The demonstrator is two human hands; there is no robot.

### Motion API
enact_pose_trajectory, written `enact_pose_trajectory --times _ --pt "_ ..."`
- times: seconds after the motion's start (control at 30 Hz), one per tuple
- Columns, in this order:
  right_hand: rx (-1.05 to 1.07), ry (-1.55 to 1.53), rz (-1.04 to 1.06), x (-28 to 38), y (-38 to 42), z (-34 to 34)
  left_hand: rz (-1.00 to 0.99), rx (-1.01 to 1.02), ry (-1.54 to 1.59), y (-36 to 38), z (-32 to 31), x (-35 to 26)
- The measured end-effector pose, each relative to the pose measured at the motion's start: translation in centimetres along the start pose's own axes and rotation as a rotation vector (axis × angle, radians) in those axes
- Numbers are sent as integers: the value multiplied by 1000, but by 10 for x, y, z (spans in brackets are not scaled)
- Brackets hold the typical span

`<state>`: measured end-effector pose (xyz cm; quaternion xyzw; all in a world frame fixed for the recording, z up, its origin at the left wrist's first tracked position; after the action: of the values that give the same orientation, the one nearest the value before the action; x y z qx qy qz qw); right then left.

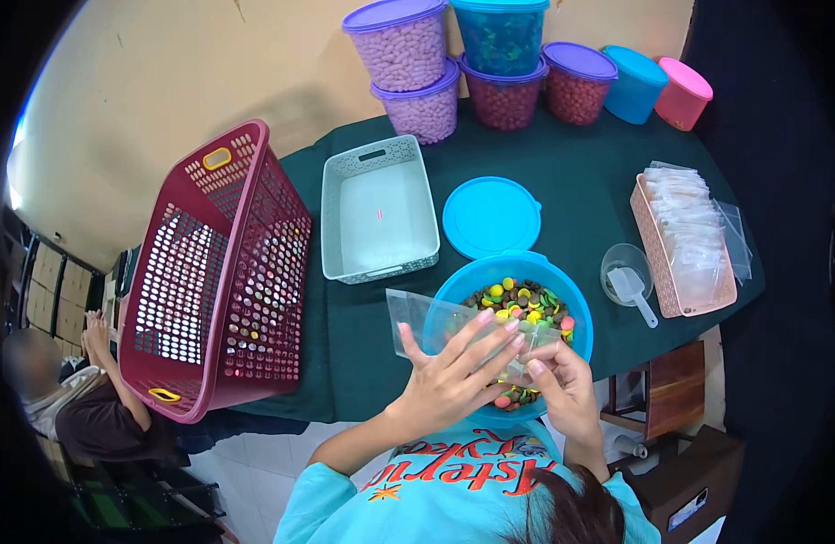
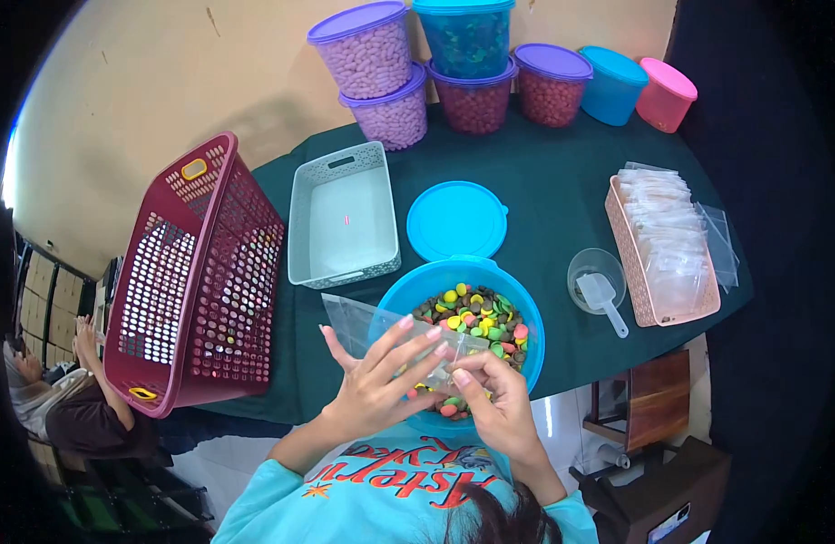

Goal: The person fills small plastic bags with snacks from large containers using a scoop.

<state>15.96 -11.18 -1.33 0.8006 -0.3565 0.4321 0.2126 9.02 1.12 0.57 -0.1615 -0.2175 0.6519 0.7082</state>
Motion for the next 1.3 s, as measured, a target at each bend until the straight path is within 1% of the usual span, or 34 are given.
enact_pose_trajectory --times 0.07,0.13,0.2,0.27,0.4,0.43,0.5,0.53,0.6,0.67,0.7,0.73,0.77,0.8,0.83,0.87,0.93,0.97,1.1,1.17,1.2,1.27,1.3 --pt "0 -47 -21 4 2 -1 -40 2 -5 -5 4 -1" --pt "14 -91 -48 7 1 1 -41 53 215 -7 2 2" --pt "67 -74 -79 9 1 5 -43 46 188 -10 8 1" --pt "110 -24 -94 7 0 12 -40 36 232 -8 8 -2" --pt "205 48 -166 13 -2 14 7 -1 230 -2 10 -9" --pt "220 53 -179 15 -3 16 47 -19 229 1 11 -12" --pt "381 294 -72 21 -4 17 111 -40 225 8 12 -18" --pt "400 301 -87 24 -6 20 176 -83 233 14 13 -19" --pt "408 138 11 38 -12 22 273 -132 236 28 14 -20" --pt "235 131 97 43 -23 28 548 -272 335 53 18 -14" --pt "304 446 172 44 -31 33 652 -342 358 67 18 -13" --pt "372 758 257 45 -39 36 679 -349 347 78 17 -16" --pt "398 760 247 39 -44 35 817 -421 403 91 17 -16" --pt "473 948 217 29 -46 31 951 -493 460 104 15 -18" --pt "544 1135 190 20 -47 28 1042 -550 559 116 11 -22" --pt "561 1136 184 15 -47 27 1057 -555 552 119 12 -26" --pt "697 1357 119 2 -46 25 1115 -485 596 122 11 -30" --pt "704 1412 94 -2 -47 26 1121 -492 592 121 12 -31" --pt "717 1452 87 -5 -49 28 1130 -418 652 116 4 -37" --pt "610 1262 187 5 -53 29 1130 -381 708 114 1 -37" --pt "603 1263 193 8 -55 29 1121 -382 709 112 2 -36" --pt "442 919 104 20 -60 31 1098 -416 829 106 2 -33" --pt "399 908 59 29 -61 30 1059 -434 828 106 -1 -32"
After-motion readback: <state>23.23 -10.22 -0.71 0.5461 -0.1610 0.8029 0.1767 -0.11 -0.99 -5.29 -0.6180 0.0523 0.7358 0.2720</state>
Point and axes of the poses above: each hand's wrist, its own y-axis away from the middle knuckle, its own z-axis out of the back of the hand, x = y × z, the point moved 4 cm from there along -y, towards the middle knuckle, and after that the axes turned 14 degrees about -y, right-handed, at the moved point
